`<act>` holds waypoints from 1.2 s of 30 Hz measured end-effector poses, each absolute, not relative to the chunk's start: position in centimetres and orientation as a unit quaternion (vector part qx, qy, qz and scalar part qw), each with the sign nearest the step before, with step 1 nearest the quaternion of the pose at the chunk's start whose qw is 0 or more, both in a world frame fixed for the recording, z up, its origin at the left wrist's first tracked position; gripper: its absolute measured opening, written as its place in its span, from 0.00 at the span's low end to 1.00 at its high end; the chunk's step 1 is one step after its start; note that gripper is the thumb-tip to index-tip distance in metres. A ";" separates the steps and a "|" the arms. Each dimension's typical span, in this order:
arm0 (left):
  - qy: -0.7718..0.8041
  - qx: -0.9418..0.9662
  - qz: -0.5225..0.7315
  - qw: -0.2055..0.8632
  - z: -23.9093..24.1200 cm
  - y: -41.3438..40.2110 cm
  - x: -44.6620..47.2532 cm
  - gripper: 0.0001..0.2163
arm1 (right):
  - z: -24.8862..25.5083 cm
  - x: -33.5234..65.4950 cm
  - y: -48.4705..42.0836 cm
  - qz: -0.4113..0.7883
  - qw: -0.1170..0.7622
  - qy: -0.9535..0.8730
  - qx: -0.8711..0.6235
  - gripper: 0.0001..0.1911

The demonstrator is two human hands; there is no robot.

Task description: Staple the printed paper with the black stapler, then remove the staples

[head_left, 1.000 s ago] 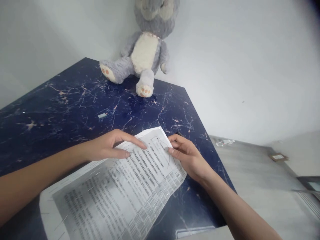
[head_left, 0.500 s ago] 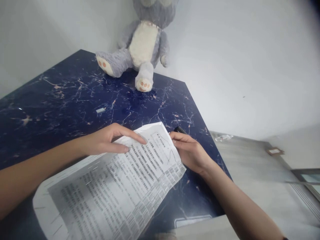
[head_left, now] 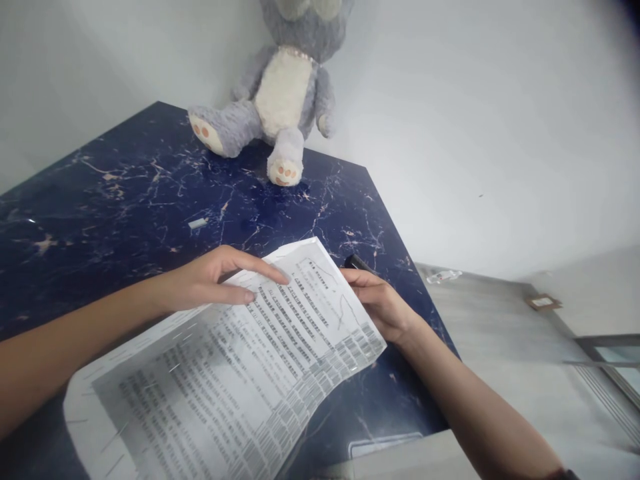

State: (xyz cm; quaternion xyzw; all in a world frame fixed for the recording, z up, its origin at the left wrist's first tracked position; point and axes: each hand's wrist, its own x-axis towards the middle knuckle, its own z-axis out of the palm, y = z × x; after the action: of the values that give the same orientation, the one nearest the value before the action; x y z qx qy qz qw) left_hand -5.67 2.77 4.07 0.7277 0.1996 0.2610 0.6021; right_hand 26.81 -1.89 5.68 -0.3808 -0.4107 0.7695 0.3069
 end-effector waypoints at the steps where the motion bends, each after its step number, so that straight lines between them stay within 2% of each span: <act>1: 0.194 0.729 0.263 0.602 4.0 2.8 -5.6 0.18 | 5.5 26.9 -1.8 0.771 0.304 -0.420 -0.371 0.14; 7: 0.174 0.735 0.276 0.594 4.0 2.8 -5.5 0.19 | 4.9 26.7 -1.8 0.766 0.299 -0.464 -0.330 0.17; 14: 0.170 0.737 0.270 0.596 4.4 2.6 -5.4 0.18 | 4.9 26.5 -1.9 0.746 0.308 -0.491 -0.328 0.11; 19: 0.153 0.743 0.275 0.591 4.2 2.7 -5.7 0.19 | 5.8 26.3 -2.2 0.702 0.330 -0.517 -0.362 0.11; 26: 0.136 0.758 0.257 0.583 4.3 2.8 -5.7 0.19 | 5.9 26.1 -2.5 0.712 0.280 -0.539 -0.353 0.16; 36: 0.128 0.742 0.254 0.607 4.7 2.6 -5.5 0.19 | 6.0 26.3 -2.0 0.660 0.282 -0.605 -0.345 0.13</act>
State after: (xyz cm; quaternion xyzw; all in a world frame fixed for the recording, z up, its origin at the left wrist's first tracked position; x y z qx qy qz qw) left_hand -5.49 2.61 4.65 0.7419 0.1275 0.2543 0.6072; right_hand 26.26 -1.99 6.03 -0.3448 -0.6047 0.6603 0.2818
